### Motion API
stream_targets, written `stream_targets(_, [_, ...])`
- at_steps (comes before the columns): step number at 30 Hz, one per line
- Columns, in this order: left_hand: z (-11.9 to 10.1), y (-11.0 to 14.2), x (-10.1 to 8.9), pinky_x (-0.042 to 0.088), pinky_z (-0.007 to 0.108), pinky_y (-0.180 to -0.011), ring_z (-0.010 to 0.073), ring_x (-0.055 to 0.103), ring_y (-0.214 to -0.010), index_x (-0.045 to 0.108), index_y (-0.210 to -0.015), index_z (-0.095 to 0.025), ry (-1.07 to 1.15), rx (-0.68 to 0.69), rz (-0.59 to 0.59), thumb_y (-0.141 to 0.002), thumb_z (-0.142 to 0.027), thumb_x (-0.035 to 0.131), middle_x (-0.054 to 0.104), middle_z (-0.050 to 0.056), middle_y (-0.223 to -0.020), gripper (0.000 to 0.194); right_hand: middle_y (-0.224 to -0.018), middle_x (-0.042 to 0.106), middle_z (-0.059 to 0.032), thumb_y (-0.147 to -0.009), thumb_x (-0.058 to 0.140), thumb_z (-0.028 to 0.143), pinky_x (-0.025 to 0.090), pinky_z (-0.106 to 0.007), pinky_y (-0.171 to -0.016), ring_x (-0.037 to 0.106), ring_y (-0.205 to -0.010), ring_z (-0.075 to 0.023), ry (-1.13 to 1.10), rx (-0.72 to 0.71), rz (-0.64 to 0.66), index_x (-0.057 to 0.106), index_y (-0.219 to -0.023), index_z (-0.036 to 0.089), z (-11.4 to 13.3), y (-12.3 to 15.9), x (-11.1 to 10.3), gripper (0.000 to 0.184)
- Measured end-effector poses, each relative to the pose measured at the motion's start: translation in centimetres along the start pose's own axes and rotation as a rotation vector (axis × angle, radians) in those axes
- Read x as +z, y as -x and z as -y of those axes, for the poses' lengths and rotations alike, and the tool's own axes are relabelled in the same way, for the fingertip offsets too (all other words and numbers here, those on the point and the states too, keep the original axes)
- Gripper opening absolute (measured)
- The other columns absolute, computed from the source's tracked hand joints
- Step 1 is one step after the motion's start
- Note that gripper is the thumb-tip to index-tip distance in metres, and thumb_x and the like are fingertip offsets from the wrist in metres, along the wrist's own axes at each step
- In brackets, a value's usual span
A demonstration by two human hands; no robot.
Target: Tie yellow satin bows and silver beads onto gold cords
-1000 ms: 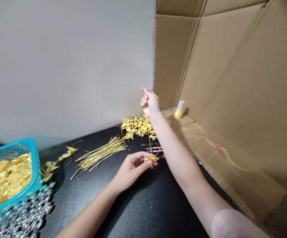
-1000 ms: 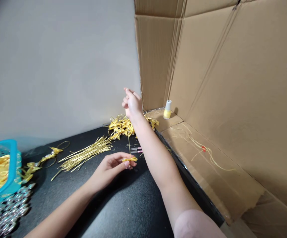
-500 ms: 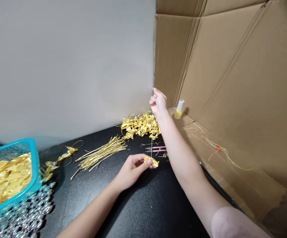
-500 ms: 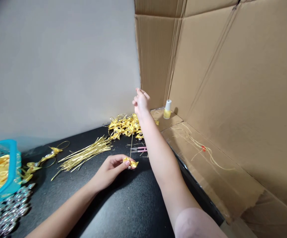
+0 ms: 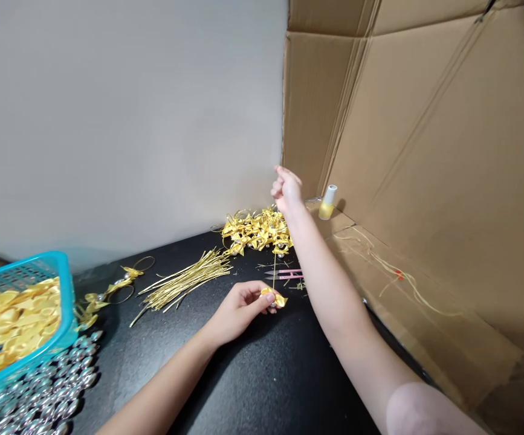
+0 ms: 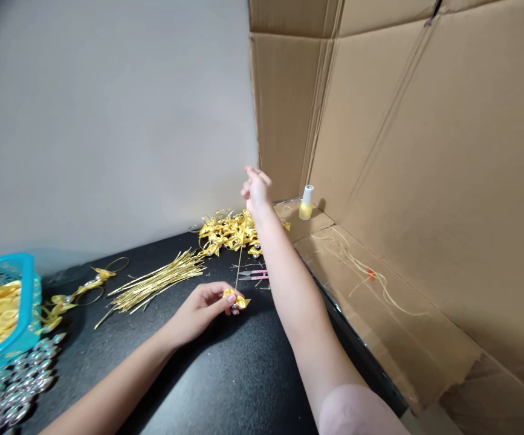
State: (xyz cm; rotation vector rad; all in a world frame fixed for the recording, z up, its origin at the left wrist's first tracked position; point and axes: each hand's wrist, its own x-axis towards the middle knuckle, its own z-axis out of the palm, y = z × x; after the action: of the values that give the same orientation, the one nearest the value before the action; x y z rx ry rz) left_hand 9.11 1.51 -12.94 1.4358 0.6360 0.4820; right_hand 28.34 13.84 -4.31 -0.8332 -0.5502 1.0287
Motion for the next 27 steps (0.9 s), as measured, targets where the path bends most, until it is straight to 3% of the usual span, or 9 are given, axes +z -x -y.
stream_targets(4, [-2.2,0.8,0.1,0.044,0.022,-0.062,0.0114,0.058,-0.063,0.072,-0.08,-0.014,0.044,0.005,-0.014,-0.08,-0.042,0.069,0.07,0.004,-0.075,0.028,-0.045,0.035,0.0116,-0.087,0.053,0.01,0.016,-0.016,-0.035,0.023,-0.033,-0.0021,0.152,0.208,0.277,0.054,-0.073,0.016,-2.8,2.7,2.4,0.016])
stream_targets(6, [-2.9,1.8,0.3,0.044,0.022,-0.062,0.0111,0.057,-0.062,0.072,-0.079,-0.014,0.078,0.002,-0.039,-0.079,-0.043,0.07,0.07,0.004,-0.075,0.029,-0.044,0.039,0.0102,-0.084,0.057,0.009,0.022,-0.016,-0.035,0.029,-0.033,-0.0027,0.219,0.298,0.402,0.057,-0.07,0.015,-4.4,4.2,3.9,0.016])
stream_targets(11, [-1.6,5.3,0.8,0.039,0.02,-0.057,0.0089,0.052,-0.059,0.072,-0.077,-0.014,0.137,-0.042,-0.302,-0.081,-0.044,0.068,0.067,0.002,-0.071,0.031,-0.053,0.053,0.0061,-0.088,0.06,0.02,0.045,-0.02,-0.05,0.057,-0.047,-0.0087,0.281,0.373,0.529,0.052,-0.07,0.018,-6.7,7.3,5.6,0.019])
stream_targets(15, [0.6,7.9,0.6,0.038,0.019,-0.057,0.0088,0.05,-0.06,0.075,-0.085,-0.014,0.223,-0.11,-0.439,-0.081,-0.044,0.067,0.067,0.002,-0.074,0.031,-0.063,0.06,0.0055,-0.093,0.052,0.041,0.051,-0.025,-0.072,0.066,-0.067,-0.0101,0.245,0.298,0.583,0.044,-0.071,0.02,-6.4,10.4,2.8,0.031])
stream_targets(16, [0.9,8.4,0.5,0.038,0.019,-0.058,0.009,0.05,-0.062,0.075,-0.086,-0.015,0.256,-0.124,-0.447,-0.081,-0.044,0.068,0.067,0.002,-0.076,0.031,-0.06,0.058,0.0049,-0.094,0.047,0.046,0.051,-0.028,-0.072,0.066,-0.065,-0.0123,0.285,0.232,0.678,0.043,-0.071,0.021,-6.3,11.5,1.6,0.035])
stream_targets(18, [1.4,9.2,0.6,0.039,0.019,-0.06,0.0095,0.051,-0.064,0.076,-0.089,-0.015,0.326,-0.151,-0.433,-0.079,-0.044,0.07,0.068,0.003,-0.079,0.031,-0.062,0.059,0.0018,-0.095,0.04,0.053,0.051,-0.033,-0.072,0.066,-0.066,-0.0158,0.429,0.118,0.842,0.046,-0.074,0.021,-6.2,13.6,-1.1,0.039])
stream_targets(21, [1.9,10.1,0.8,0.04,0.02,-0.062,0.0105,0.053,-0.068,0.076,-0.091,-0.016,0.398,-0.177,-0.37,-0.079,-0.045,0.07,0.07,0.005,-0.086,0.032,-0.085,0.065,-0.0059,-0.096,0.037,0.053,0.047,-0.04,-0.087,0.065,-0.09,-0.0195,0.582,0.032,0.946,0.047,-0.083,0.02,-6.5,16.7,-4.3,0.036])
stream_targets(24, [2.5,10.6,0.8,0.04,0.021,-0.062,0.0112,0.053,-0.068,0.076,-0.09,-0.015,0.363,-0.173,-0.337,-0.081,-0.044,0.068,0.07,0.006,-0.083,0.031,-0.102,0.064,-0.0074,-0.09,0.055,0.045,0.045,-0.04,-0.09,0.062,-0.098,-0.0188,0.546,0.147,1.021,0.035,-0.085,0.023,-7.6,18.7,-5.9,0.03])
stream_targets(27, [3.0,10.7,0.6,0.041,0.023,-0.06,0.0112,0.051,-0.063,0.074,-0.09,-0.014,0.26,-0.156,-0.348,-0.082,-0.044,0.065,0.066,0.004,-0.072,0.032,-0.094,0.06,-0.0027,-0.089,0.056,0.043,0.047,-0.031,-0.07,0.061,-0.075,-0.0135,0.449,0.314,1.05,0.028,-0.081,0.024,-8.7,19.3,-6.4,0.035])
